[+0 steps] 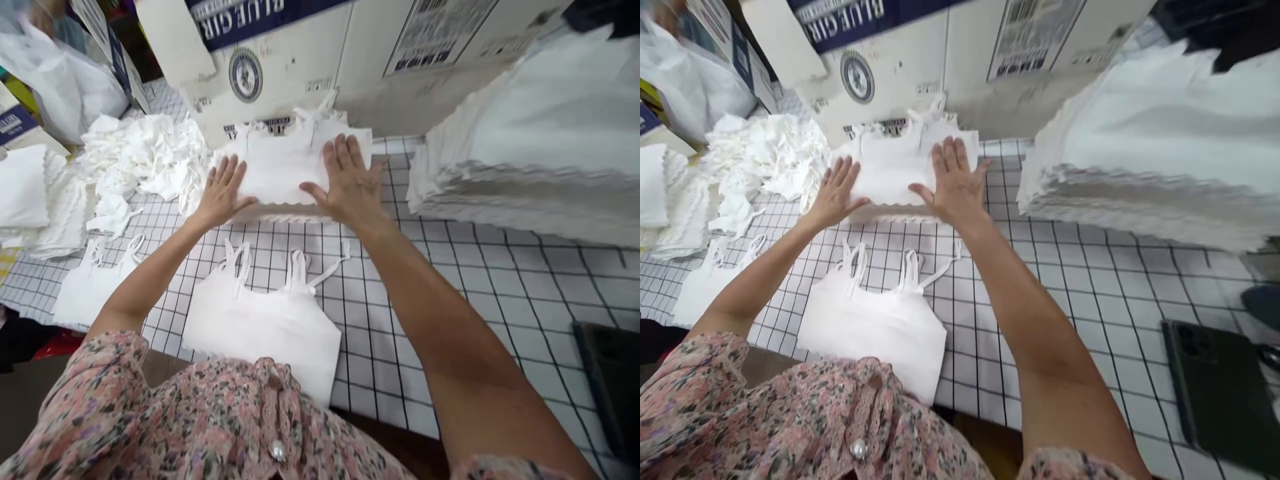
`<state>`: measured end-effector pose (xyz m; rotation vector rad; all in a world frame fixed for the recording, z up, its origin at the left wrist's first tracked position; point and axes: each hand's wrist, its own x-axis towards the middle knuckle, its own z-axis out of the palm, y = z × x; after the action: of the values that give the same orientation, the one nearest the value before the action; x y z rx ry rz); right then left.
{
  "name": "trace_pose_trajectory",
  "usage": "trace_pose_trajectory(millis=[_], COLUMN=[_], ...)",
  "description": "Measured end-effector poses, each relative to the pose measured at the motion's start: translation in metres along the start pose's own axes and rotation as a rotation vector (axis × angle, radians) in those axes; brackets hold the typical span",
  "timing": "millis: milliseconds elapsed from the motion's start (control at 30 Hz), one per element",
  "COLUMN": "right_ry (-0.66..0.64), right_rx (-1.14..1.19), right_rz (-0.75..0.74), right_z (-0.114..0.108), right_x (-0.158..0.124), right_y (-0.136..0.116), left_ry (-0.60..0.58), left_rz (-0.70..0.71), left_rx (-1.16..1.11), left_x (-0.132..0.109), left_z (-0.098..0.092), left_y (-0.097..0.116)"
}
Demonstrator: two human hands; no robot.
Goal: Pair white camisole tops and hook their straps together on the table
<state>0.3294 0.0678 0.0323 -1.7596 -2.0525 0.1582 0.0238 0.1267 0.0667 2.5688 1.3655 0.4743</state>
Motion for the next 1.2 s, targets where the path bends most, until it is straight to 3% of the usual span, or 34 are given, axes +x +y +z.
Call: trace_pose_trajectory(millis=[100,200,267,333,400,500,600,667,733,867,1033,1200], right_ry=[-0.032,0.028,0.089,0.104,0.057,-0.075,-0.215,-0.255,-0.261,-0.269,-0.314,-0.191], right_rx=[-0.028,-0.029,0.001,0.049,0.109,0.136,0.049,0.008,0.029,0.079,-0.016,0.022], right_rz=[0.085,0.144,0.143,0.115,0.064,-0.012,-0.022,-0.007,0.016,0.002,-0.037,0.018], right_z=[-0.016,-0.029,-0.034,-0.034,-0.029,-0.014,-0.001,-0.001,-0.007,-0.014,0.001,-0.008], right_x=[-0.008,-0.036,-0.071,-0.112,-0.150,-0.181,-0.179,-0.167,-0.156,-0.145,-0.142,-0.148], right_y=[-0.003,0.000,0.003,0.006,0.005,-0.004,-0.009,-0.004,0.006,0.020,0.019,0.023], left_ry=[-0.026,-0.068,-0.013,0.098,0.147,0.131,-0.068,-0.150,-0.174,-0.179,-0.304,-0.317], left_rz=[0.024,-0.013,-0.003,0.034,0.050,0.035,0.056,0.034,-0.028,-0.144,-0.194,-0.277], left_rx=[-0.063,-0.101,-0.123,-0.183,-0.292,-0.481,-0.622,-0.672,-0.714,-0.757,-0.729,-0.699], left_x=[0.011,0.017,-0.003,-0.041,-0.088,-0.147,-0.175,-0.175,-0.165,-0.138,-0.121,-0.113], left_z=[0.016,0.007,-0.004,-0.009,-0.005,0.016,0.039,0.048,0.053,0.059,0.071,0.080], left_y=[-0.014,-0.017,-0.015,-0.006,0.014,0.066,0.120,0.142,0.150,0.151,0.162,0.164])
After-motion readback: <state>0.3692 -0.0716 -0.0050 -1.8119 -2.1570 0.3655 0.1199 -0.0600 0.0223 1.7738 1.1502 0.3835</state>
